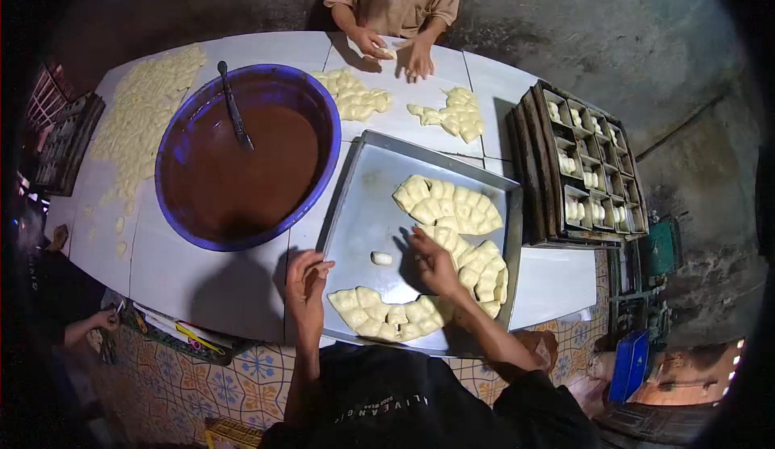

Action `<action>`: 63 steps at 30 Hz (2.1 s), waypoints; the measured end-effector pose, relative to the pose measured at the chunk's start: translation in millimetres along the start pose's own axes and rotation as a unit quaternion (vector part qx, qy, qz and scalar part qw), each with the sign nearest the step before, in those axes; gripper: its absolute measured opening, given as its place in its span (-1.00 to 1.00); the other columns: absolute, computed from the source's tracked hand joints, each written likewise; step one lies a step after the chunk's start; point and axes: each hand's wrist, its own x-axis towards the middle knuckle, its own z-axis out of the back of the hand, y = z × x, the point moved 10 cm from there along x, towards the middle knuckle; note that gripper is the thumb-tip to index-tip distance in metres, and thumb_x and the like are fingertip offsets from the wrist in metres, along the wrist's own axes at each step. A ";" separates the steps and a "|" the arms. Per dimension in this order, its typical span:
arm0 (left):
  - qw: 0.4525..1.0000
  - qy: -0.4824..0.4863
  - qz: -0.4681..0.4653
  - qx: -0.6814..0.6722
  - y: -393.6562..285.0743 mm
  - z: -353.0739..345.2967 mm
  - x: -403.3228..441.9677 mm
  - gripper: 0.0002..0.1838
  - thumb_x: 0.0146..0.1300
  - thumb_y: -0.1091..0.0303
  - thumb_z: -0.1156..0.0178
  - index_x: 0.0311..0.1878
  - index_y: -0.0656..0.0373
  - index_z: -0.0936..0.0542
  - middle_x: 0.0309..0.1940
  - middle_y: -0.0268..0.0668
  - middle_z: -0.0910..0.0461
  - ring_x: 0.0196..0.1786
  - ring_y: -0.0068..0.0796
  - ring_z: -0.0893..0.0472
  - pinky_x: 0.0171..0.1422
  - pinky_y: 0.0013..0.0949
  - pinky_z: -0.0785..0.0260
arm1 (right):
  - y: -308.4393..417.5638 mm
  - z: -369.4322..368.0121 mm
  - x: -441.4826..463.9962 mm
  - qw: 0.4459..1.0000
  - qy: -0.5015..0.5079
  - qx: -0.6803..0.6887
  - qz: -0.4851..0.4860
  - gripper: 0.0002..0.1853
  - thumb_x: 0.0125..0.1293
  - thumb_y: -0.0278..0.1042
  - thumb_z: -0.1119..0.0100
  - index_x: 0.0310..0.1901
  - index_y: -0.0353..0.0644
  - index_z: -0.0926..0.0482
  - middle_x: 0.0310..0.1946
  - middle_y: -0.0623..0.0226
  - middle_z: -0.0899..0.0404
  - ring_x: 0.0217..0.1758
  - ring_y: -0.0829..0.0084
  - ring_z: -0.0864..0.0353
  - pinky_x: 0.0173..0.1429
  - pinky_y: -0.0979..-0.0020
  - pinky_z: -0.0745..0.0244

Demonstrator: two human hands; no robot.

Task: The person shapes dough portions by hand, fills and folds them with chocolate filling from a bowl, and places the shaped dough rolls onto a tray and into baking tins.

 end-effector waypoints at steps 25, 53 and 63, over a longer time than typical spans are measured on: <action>0.982 0.176 0.063 0.010 -5.3 -61.7 -33.6 -0.75 0.47 0.33 0.01 0.00 0.33 -0.50 -0.26 -0.09 -0.65 -0.20 -0.28 -0.67 -0.02 -0.22 -0.55 | 127.0 98.2 -21.3 0.897 -0.355 0.260 0.036 -0.81 0.35 -0.55 -0.12 -0.03 -0.35 -0.54 -0.13 0.40 -0.50 -0.13 0.66 -0.46 -0.06 0.63 -0.37; 0.821 0.083 0.313 -0.471 50.4 -82.9 -47.1 -0.67 0.32 0.30 -0.17 0.10 0.21 -0.50 0.05 -0.28 -0.54 0.08 -0.45 -0.54 0.20 -0.29 -0.39 | 149.5 -64.9 2.6 0.955 0.073 0.190 0.218 -0.49 0.32 0.02 -0.12 0.14 -0.19 -0.55 0.44 0.10 -0.10 0.38 0.12 -0.21 0.41 0.15 -0.11; 0.959 0.083 0.031 0.268 -70.6 -1.3 138.0 -0.22 0.42 -0.22 0.18 0.26 0.45 -0.35 0.20 0.20 -0.41 0.24 0.06 -0.47 0.29 -0.11 -0.32 | 81.1 -69.7 24.8 0.882 0.074 0.464 0.013 0.19 0.05 0.35 -0.32 0.53 0.24 0.29 0.45 0.23 -0.02 0.30 0.36 -0.31 0.08 0.25 -0.46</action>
